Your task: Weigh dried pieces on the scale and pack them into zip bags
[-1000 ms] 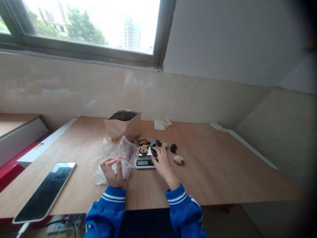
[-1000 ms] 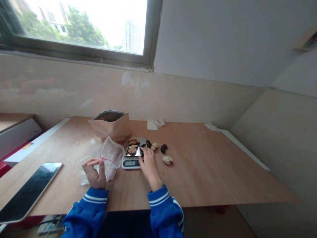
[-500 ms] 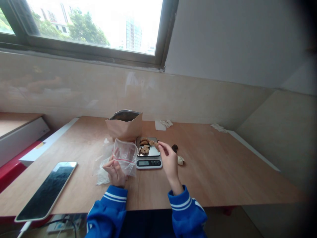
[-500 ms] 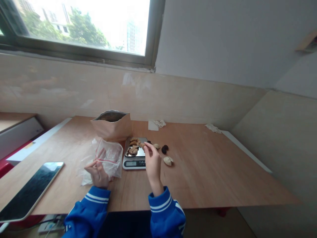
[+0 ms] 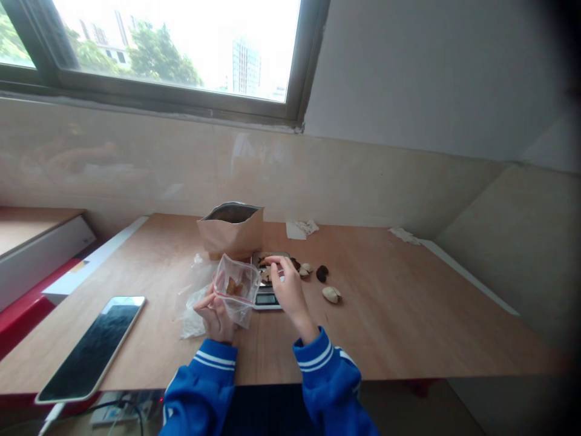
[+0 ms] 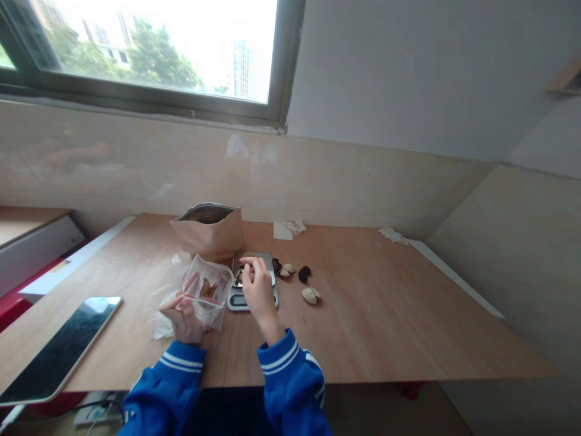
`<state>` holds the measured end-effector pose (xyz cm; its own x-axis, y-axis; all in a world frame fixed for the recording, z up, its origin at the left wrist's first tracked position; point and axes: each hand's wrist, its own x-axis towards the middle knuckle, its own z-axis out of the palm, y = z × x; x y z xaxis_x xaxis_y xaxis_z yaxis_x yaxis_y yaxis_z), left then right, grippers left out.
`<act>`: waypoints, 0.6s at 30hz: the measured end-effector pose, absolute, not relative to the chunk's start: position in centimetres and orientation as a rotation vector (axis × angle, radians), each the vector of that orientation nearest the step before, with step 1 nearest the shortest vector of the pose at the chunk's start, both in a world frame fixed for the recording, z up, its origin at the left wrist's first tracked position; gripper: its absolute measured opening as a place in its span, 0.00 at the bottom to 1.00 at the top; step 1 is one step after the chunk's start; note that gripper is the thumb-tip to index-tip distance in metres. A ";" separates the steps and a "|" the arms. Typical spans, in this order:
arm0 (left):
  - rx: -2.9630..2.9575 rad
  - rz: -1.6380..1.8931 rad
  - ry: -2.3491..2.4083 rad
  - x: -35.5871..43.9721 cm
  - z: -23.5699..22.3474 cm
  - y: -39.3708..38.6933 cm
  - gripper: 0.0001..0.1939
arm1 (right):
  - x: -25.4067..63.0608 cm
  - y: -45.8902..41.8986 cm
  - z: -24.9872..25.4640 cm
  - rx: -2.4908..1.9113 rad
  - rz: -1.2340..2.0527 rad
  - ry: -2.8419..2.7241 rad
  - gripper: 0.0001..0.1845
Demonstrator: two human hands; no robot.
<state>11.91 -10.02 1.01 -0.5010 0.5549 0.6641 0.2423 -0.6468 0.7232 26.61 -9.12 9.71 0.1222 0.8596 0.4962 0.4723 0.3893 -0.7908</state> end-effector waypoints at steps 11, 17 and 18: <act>1.423 2.246 1.186 11.9 1.2 -9.9 0.06 | 28.9 -7.4 4.0 -1.502 0.165 -1.892 0.14; 1.378 2.220 1.206 12.0 1.1 -9.9 0.07 | 28.4 -8.3 6.9 -1.480 0.325 -1.524 0.12; 1.378 2.220 1.205 12.0 1.2 -9.9 0.07 | 28.2 -8.7 7.6 -1.416 0.398 -1.437 0.14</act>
